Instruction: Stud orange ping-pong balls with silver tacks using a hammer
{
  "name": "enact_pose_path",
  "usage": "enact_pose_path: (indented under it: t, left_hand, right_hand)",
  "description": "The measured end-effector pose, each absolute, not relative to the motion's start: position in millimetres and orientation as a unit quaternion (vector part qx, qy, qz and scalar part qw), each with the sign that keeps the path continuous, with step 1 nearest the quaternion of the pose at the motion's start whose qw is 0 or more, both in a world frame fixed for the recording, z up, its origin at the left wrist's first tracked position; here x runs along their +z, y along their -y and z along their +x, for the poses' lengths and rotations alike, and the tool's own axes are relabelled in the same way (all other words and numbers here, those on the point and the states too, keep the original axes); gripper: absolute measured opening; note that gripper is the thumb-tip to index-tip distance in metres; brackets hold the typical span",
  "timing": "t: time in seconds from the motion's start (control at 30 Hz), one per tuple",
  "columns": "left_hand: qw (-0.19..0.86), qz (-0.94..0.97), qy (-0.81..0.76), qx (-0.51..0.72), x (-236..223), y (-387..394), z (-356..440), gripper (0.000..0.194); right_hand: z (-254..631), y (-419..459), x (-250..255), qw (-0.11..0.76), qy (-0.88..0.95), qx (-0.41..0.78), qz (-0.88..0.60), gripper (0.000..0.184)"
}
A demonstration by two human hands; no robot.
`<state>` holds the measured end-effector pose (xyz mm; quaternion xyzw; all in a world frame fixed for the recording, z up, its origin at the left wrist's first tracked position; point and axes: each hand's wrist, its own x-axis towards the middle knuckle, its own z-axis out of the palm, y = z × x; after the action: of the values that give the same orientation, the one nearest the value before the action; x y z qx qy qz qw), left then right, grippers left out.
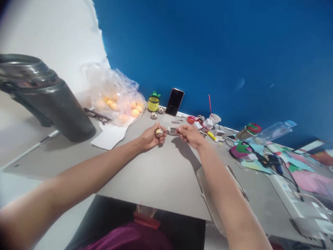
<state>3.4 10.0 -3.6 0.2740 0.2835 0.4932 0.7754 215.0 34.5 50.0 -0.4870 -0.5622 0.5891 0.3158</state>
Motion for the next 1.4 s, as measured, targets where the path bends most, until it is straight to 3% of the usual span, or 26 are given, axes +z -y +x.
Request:
enact_pose_path:
  t: [0.13,0.33,0.73,1.17,1.4]
  left_hand:
    - [0.772,0.29,-0.28,0.491,-3.2,-6.9,3.0,0.051]
    - [0.75,0.319,-0.28,0.507,-2.5,-0.6,5.4,0.023]
    - [0.749,0.372,-0.295,0.463,-0.5,3.9,3.7,0.029]
    - [0.735,0.398,-0.327,0.441,8.1,10.2,8.4,0.052]
    - [0.733,0.406,-0.332,0.433,5.4,10.1,7.8,0.05]
  right_hand:
    - [228.9,-14.7,44.9,0.354,0.483,0.667,-0.443,0.039]
    - [239.6,-10.8,18.9,0.396,0.415,0.689,-0.442,0.045]
    - [237.0,-1.5,9.4,0.457,0.368,0.706,-0.398,0.05]
    - [229.0,8.2,14.9,0.432,0.407,0.725,-0.35,0.042]
    - [228.8,7.6,13.2,0.441,0.409,0.713,-0.361,0.043]
